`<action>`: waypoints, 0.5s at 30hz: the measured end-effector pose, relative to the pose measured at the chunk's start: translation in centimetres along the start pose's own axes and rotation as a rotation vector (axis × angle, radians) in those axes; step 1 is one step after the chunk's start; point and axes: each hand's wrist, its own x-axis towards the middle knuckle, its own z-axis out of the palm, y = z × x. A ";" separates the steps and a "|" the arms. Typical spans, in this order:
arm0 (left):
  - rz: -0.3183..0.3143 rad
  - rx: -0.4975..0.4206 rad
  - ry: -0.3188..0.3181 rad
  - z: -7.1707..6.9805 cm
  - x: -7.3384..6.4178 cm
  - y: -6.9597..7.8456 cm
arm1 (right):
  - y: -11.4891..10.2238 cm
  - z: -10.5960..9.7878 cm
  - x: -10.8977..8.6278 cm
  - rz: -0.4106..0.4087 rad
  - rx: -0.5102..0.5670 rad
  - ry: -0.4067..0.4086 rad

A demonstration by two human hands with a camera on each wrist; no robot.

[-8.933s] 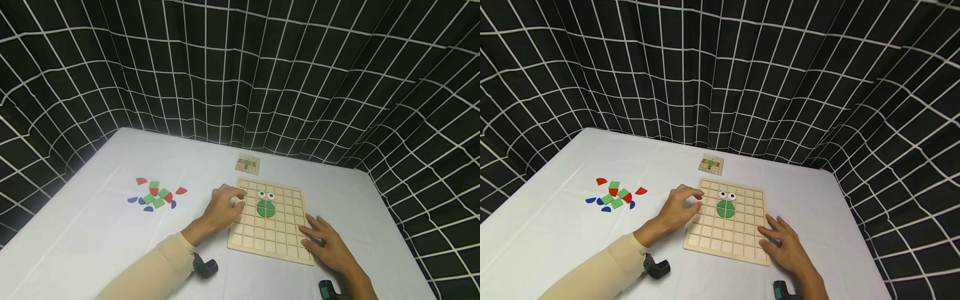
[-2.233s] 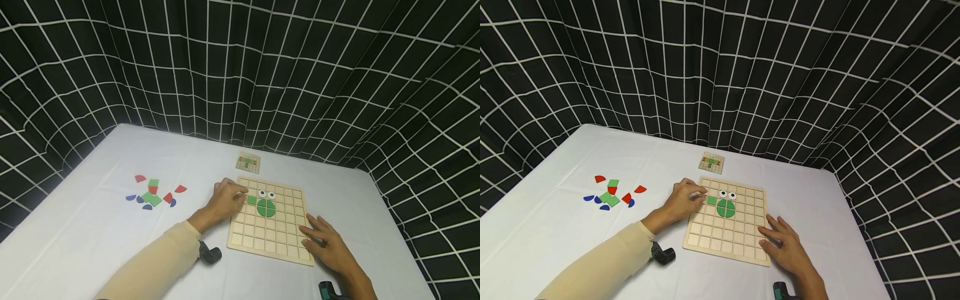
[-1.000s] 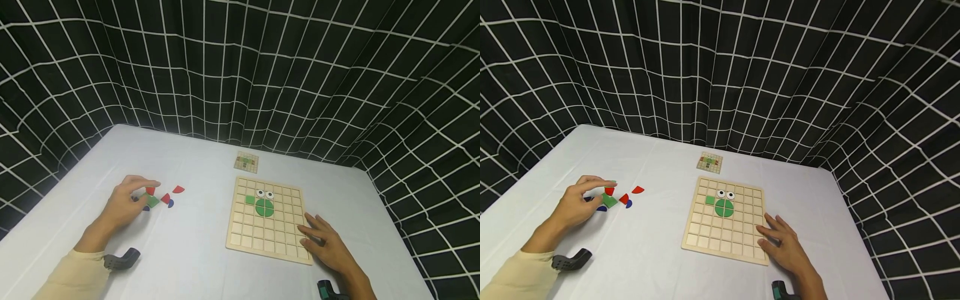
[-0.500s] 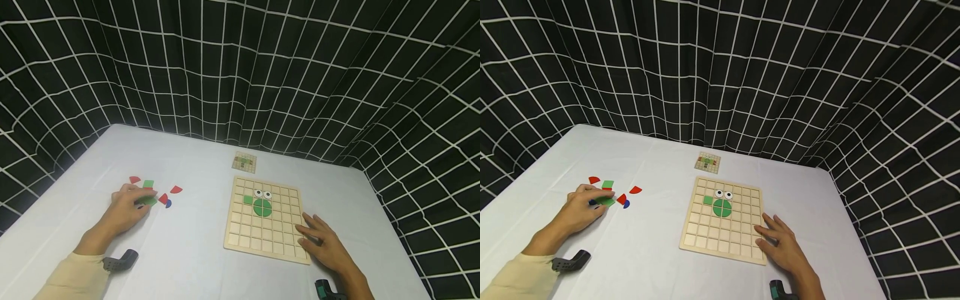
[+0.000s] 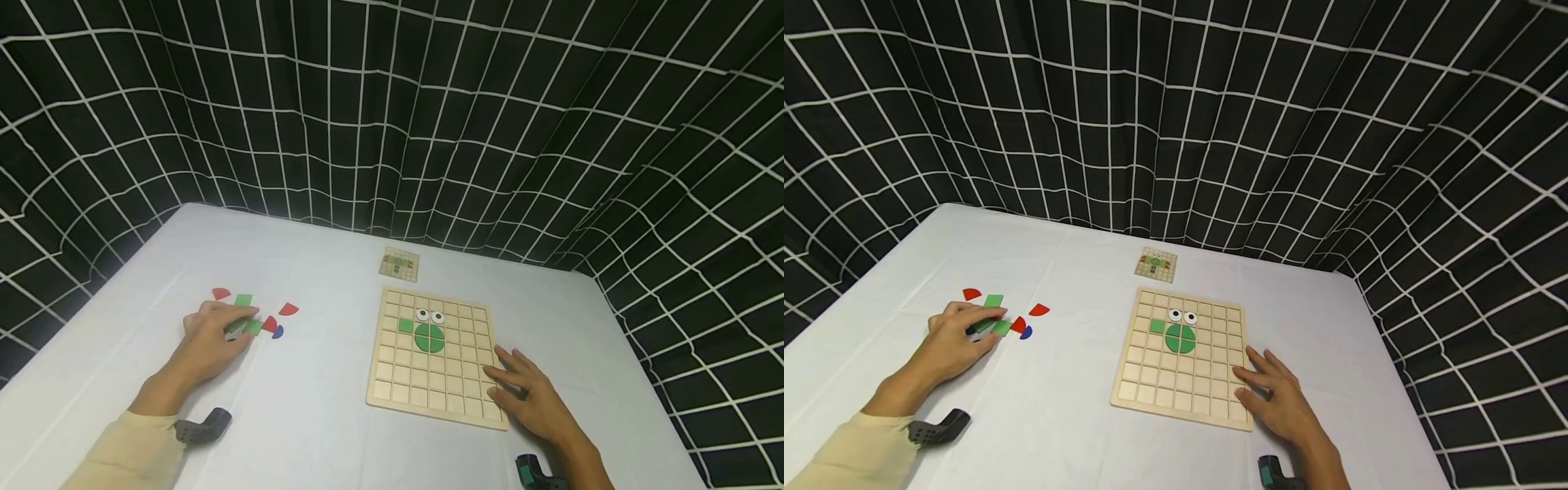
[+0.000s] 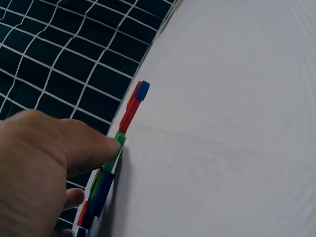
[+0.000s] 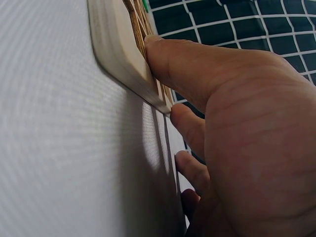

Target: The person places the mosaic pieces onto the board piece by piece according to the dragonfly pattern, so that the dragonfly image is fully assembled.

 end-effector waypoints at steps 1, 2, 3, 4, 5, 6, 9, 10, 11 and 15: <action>-0.009 0.005 -0.011 0.0 0.0 -0.1 | 0.1 0.0 0.0 -0.003 0.004 0.000; -0.018 0.008 -0.024 -0.1 0.0 -0.1 | 0.1 0.0 0.0 -0.004 0.007 0.000; -0.028 0.010 -0.033 -0.1 -0.1 -0.2 | 0.1 0.1 -0.1 -0.004 0.010 -0.001; -0.040 0.010 -0.043 -0.1 -0.1 -0.3 | 0.2 0.1 -0.1 -0.006 0.011 -0.001; -0.049 0.012 -0.047 0.0 -0.1 -0.3 | 0.2 0.1 -0.1 -0.007 0.012 0.000; -0.058 0.012 -0.052 0.0 -0.2 -0.4 | 0.2 0.1 -0.1 -0.009 0.010 0.001; -0.068 0.001 -0.053 0.0 -0.2 -0.5 | 0.2 0.0 0.0 -0.015 0.002 0.008; -0.062 -0.004 -0.051 0.0 -0.2 -0.5 | 0.2 0.0 0.0 -0.016 -0.001 0.009; -0.055 -0.007 -0.050 0.0 -0.2 -0.5 | 0.1 0.0 0.0 -0.015 -0.004 0.009; -0.035 -0.012 -0.056 -0.1 -0.2 -0.6 | 0.1 0.0 0.0 -0.010 0.001 0.004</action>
